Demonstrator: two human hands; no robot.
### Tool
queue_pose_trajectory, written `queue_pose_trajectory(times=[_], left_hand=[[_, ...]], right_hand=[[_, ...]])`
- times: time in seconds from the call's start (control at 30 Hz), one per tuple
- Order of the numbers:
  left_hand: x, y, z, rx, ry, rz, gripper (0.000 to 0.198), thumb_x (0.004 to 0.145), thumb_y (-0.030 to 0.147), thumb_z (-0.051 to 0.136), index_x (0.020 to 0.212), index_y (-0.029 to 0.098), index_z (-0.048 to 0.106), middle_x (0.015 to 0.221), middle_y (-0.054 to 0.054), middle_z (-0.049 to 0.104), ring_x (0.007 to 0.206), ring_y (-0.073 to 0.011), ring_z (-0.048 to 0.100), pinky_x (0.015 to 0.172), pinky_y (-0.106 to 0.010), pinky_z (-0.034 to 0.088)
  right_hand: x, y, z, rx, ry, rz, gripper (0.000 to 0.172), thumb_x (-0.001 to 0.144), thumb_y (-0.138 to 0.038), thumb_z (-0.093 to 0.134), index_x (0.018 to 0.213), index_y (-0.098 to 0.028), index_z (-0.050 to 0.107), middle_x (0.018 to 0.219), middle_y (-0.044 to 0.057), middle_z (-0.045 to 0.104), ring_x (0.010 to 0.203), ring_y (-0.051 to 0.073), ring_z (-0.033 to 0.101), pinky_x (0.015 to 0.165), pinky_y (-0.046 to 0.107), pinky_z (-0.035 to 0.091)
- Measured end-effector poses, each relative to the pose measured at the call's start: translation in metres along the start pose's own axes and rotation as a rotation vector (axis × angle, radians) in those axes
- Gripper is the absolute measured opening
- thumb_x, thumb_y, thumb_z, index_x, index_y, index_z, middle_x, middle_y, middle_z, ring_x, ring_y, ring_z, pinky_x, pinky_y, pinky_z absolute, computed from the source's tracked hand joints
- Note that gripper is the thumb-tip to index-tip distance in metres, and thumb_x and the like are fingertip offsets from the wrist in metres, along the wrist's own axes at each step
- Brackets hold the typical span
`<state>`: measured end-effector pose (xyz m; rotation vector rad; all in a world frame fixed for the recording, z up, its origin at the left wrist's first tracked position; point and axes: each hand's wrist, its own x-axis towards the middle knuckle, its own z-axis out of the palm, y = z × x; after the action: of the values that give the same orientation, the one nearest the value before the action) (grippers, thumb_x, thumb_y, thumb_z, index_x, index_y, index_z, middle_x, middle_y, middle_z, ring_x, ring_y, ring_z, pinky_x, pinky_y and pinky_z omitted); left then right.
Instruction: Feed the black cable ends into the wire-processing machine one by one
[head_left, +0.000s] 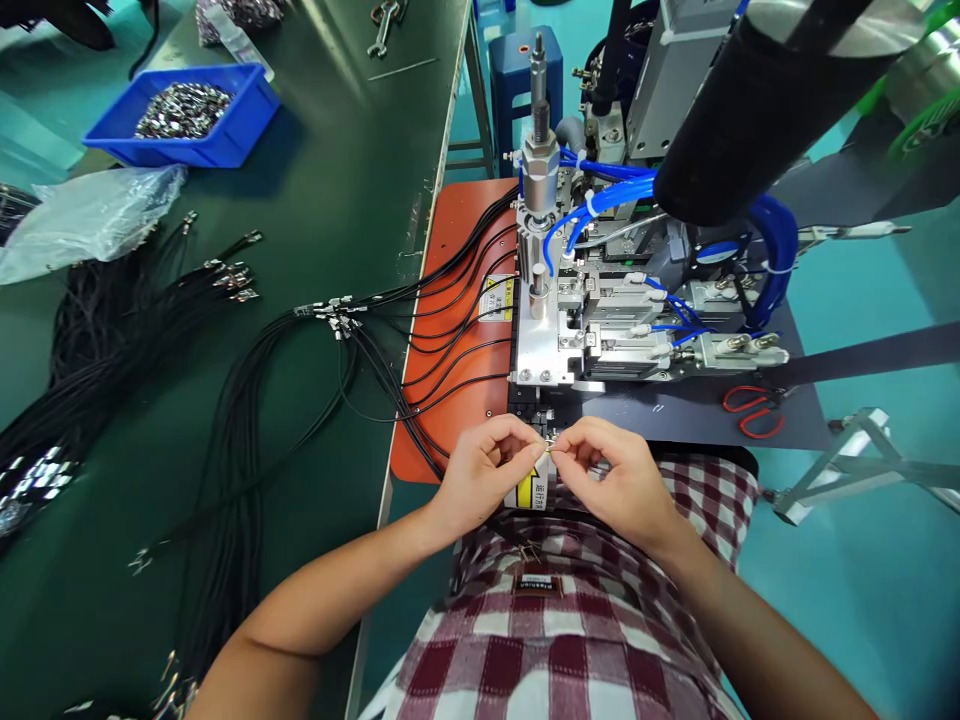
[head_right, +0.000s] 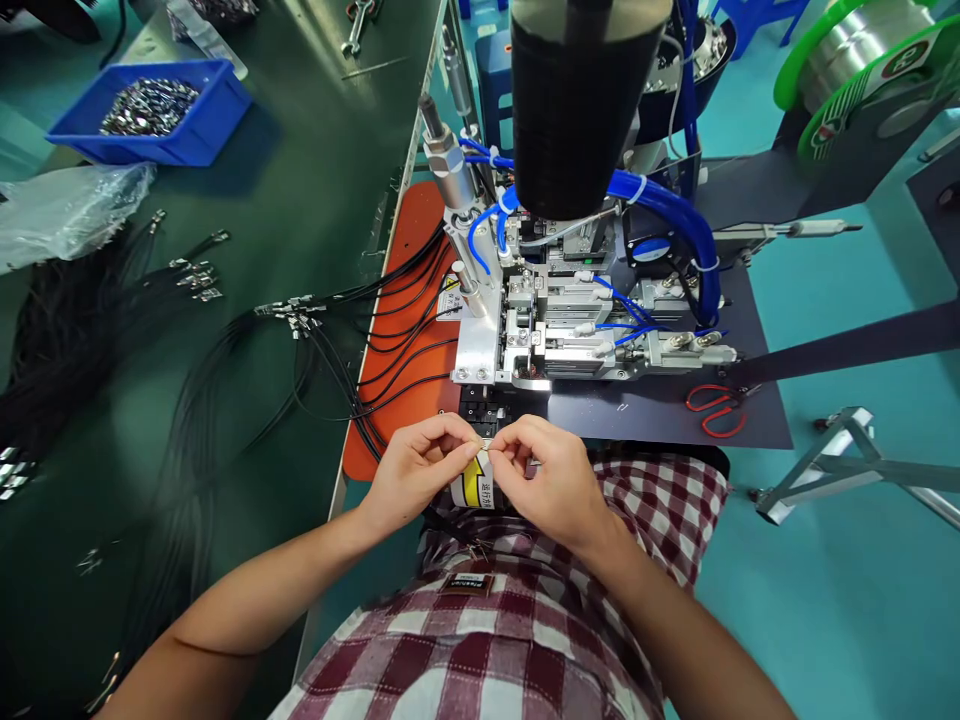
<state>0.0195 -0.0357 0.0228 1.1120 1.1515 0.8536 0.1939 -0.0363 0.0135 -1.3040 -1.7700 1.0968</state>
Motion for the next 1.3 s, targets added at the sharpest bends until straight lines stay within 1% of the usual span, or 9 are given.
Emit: queue_pose_trajectory(times=[0.07,0.13,0.27,0.4,0.5,0.73,0.9,1.1,1.3], left_hand=[[-0.001,-0.001,0.000,0.013,0.002,-0.004,0.016,0.081,0.027,0.065,0.078,0.012,0.064,0.069,0.000,0.056,0.063,-0.0091,0.048,0.058,-0.020,0.039],[-0.001,-0.002,0.000,0.030,0.009,-0.013,0.014,0.082,0.026,0.064,0.079,0.012,0.063,0.071,-0.001,0.057,0.064,-0.0096,0.049,0.059,-0.020,0.040],[-0.001,-0.004,-0.001,0.074,0.006,-0.001,0.013,0.083,0.024,0.063,0.080,0.012,0.063,0.073,-0.002,0.059,0.067,-0.0108,0.051,0.062,-0.021,0.042],[0.000,-0.003,-0.002,0.175,-0.028,0.019,0.013,0.084,0.024,0.061,0.080,0.012,0.065,0.074,-0.003,0.059,0.068,-0.0117,0.052,0.062,-0.022,0.042],[-0.001,-0.001,-0.003,0.204,-0.040,0.016,0.013,0.084,0.024,0.061,0.080,0.012,0.065,0.075,-0.003,0.061,0.070,-0.0125,0.054,0.063,-0.022,0.043],[0.001,0.002,-0.003,0.106,-0.050,-0.030,0.012,0.081,0.023,0.064,0.078,0.011,0.064,0.074,-0.003,0.062,0.067,-0.0106,0.054,0.061,-0.020,0.044],[0.002,0.004,-0.002,-0.013,0.003,-0.094,0.015,0.078,0.026,0.067,0.076,0.011,0.063,0.065,0.001,0.057,0.058,-0.0073,0.050,0.055,-0.017,0.041],[0.003,0.005,-0.002,-0.038,0.036,-0.110,0.019,0.076,0.030,0.069,0.075,0.012,0.063,0.063,0.001,0.055,0.055,-0.0069,0.047,0.050,-0.017,0.038],[0.002,0.004,-0.001,0.038,0.028,-0.074,0.020,0.078,0.031,0.067,0.076,0.012,0.064,0.067,-0.001,0.058,0.061,-0.0097,0.051,0.057,-0.020,0.042]], right_hand=[[-0.004,-0.003,0.000,-0.281,0.082,-0.216,0.008,0.084,-0.016,0.059,0.079,-0.019,0.065,0.074,0.002,0.065,0.061,0.013,0.051,0.061,0.030,0.037],[-0.007,-0.005,0.000,-0.496,0.141,-0.351,0.007,0.084,-0.016,0.060,0.081,-0.019,0.066,0.077,0.002,0.067,0.061,0.014,0.048,0.061,0.031,0.034],[-0.009,-0.008,0.003,-0.642,0.148,-0.438,0.009,0.086,-0.016,0.058,0.080,-0.017,0.065,0.072,0.003,0.065,0.058,0.015,0.044,0.059,0.032,0.031],[-0.004,-0.015,-0.001,-0.707,0.039,-0.425,0.015,0.089,-0.019,0.053,0.078,-0.017,0.062,0.070,0.003,0.062,0.056,0.016,0.041,0.057,0.033,0.028],[0.000,-0.019,-0.007,-0.677,-0.019,-0.314,0.017,0.090,-0.020,0.050,0.077,-0.018,0.061,0.072,0.003,0.061,0.055,0.016,0.043,0.056,0.032,0.028],[0.006,-0.017,-0.010,-0.262,-0.113,0.013,0.011,0.088,-0.019,0.053,0.079,-0.019,0.058,0.076,0.000,0.059,0.059,0.012,0.050,0.057,0.026,0.035],[0.000,-0.004,-0.004,-0.001,-0.042,0.114,0.009,0.087,-0.018,0.055,0.080,-0.020,0.060,0.072,-0.001,0.057,0.059,0.011,0.050,0.055,0.024,0.039],[-0.008,-0.001,0.008,-0.028,0.075,0.017,0.005,0.087,-0.020,0.058,0.082,-0.020,0.060,0.074,0.000,0.057,0.057,0.012,0.049,0.055,0.026,0.040],[-0.005,-0.005,0.006,-0.475,0.075,-0.295,0.012,0.090,-0.018,0.052,0.079,-0.018,0.057,0.074,0.003,0.060,0.059,0.015,0.046,0.059,0.032,0.035]])
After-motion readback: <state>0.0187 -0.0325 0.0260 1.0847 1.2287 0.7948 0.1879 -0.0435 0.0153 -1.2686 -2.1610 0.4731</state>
